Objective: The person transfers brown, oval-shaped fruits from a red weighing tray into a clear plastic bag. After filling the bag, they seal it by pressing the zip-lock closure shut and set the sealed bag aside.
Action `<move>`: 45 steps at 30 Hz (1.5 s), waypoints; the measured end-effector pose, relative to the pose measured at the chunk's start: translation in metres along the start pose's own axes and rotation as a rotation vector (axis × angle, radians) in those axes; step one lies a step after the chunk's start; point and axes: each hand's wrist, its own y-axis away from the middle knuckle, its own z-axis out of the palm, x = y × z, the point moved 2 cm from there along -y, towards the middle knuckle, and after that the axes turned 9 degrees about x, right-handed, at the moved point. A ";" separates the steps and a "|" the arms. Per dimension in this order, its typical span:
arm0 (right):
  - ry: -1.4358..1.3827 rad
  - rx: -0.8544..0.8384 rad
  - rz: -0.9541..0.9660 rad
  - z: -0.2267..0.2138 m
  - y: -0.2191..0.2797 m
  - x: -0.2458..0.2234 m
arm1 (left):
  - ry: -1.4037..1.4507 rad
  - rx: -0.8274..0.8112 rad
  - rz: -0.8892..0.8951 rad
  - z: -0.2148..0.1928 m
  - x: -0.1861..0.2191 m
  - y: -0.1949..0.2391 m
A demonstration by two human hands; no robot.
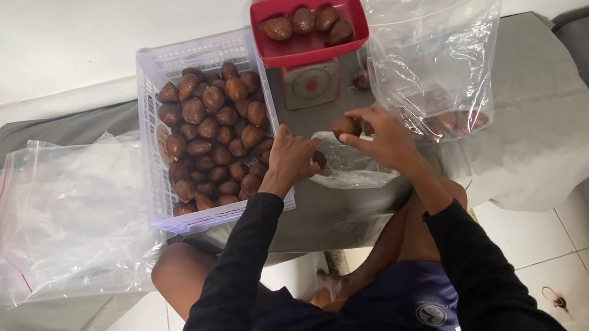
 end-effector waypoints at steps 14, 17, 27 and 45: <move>0.368 -0.024 0.112 0.103 0.027 0.045 | -0.064 -0.012 -0.004 0.011 0.001 0.000; 0.387 -0.058 0.130 0.112 0.031 0.044 | -0.048 -0.007 -0.011 0.012 0.000 0.000; 0.372 0.055 0.030 0.067 0.016 0.041 | 0.002 -0.040 -0.034 -0.012 0.002 0.005; 0.773 0.112 -0.182 0.002 -0.225 0.006 | 0.074 0.029 -0.050 -0.010 -0.002 0.005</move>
